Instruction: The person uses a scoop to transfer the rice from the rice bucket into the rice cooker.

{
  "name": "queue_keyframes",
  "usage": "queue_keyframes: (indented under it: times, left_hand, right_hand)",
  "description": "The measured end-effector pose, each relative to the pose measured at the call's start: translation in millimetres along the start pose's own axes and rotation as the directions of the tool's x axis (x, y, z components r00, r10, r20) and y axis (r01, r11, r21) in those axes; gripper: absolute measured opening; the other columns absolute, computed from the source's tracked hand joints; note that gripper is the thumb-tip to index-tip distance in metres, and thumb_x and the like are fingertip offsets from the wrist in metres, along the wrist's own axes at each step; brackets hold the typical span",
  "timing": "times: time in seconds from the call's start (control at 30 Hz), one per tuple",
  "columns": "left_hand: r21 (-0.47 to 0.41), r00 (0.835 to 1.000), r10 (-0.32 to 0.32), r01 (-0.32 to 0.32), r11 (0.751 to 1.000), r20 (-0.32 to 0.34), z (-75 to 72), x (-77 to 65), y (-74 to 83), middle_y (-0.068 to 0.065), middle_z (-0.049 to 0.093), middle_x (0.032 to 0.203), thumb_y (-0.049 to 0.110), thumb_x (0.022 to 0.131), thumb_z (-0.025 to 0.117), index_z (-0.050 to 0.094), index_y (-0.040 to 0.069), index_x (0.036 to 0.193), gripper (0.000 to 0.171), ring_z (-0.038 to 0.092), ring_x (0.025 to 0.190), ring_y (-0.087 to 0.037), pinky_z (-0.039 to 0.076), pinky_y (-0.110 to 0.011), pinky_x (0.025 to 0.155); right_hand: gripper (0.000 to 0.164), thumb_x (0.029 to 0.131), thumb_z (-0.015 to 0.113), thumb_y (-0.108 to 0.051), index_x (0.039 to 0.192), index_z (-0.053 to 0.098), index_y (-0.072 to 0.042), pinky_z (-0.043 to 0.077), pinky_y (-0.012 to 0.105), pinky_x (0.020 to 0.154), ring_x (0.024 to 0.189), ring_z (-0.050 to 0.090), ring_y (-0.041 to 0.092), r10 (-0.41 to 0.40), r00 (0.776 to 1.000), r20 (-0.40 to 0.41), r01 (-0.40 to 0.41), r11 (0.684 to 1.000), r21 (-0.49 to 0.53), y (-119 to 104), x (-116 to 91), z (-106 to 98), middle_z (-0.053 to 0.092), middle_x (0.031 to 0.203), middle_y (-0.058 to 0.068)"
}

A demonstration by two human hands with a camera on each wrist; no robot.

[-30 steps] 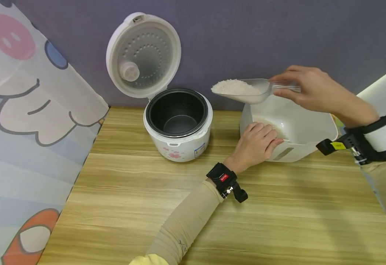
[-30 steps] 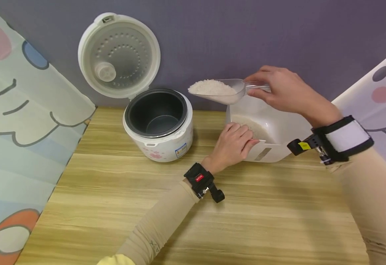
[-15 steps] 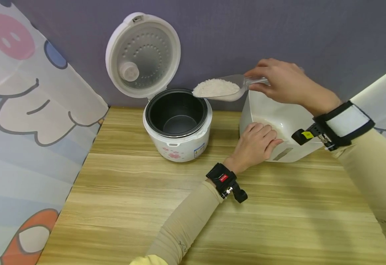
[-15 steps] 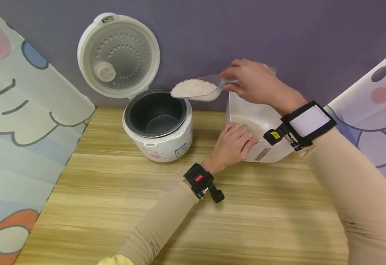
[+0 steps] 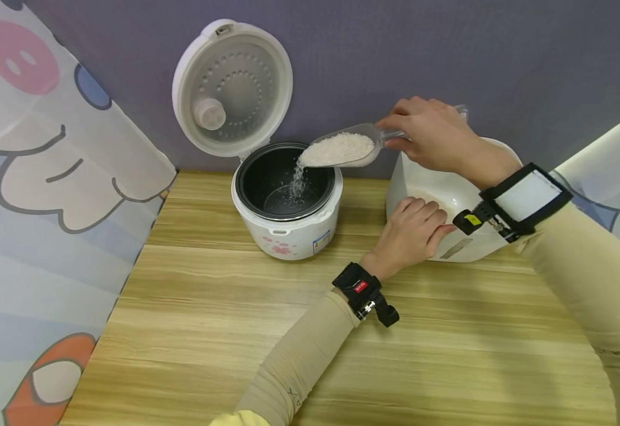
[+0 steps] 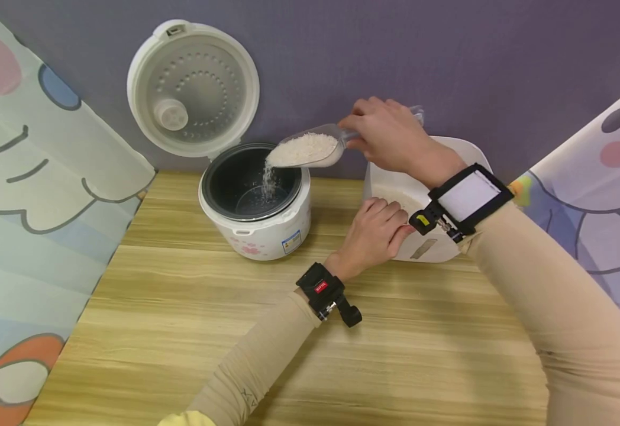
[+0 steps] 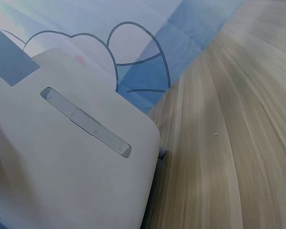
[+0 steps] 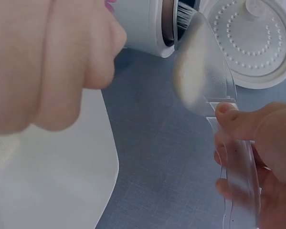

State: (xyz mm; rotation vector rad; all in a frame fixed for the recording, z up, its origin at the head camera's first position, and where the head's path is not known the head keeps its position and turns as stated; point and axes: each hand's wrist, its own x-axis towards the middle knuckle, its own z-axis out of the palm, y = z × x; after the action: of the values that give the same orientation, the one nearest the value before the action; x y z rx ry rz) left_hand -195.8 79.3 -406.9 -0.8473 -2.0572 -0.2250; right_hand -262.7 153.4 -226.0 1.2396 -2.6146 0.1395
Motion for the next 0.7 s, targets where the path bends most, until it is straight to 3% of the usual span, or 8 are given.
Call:
queue_keyframes:
  times: [0.7]
  left_hand:
    - [0.010,0.998,-0.019,0.018,1.000,0.064,-1.6,0.0,-1.4,0.010,0.070,0.105,0.043,0.106,0.053,0.074,0.022,0.104,0.030,0.063,0.102,-0.012,0.042,-0.028,0.102]
  right_hand:
    - [0.033,0.099,0.069,-0.008,0.130,0.067,0.002,0.046,0.058,0.087,0.106,0.058,0.044,-0.033,0.999,-0.025,0.032,0.998,-0.045,-10.5,12.3,-0.8,0.064,0.119,0.025]
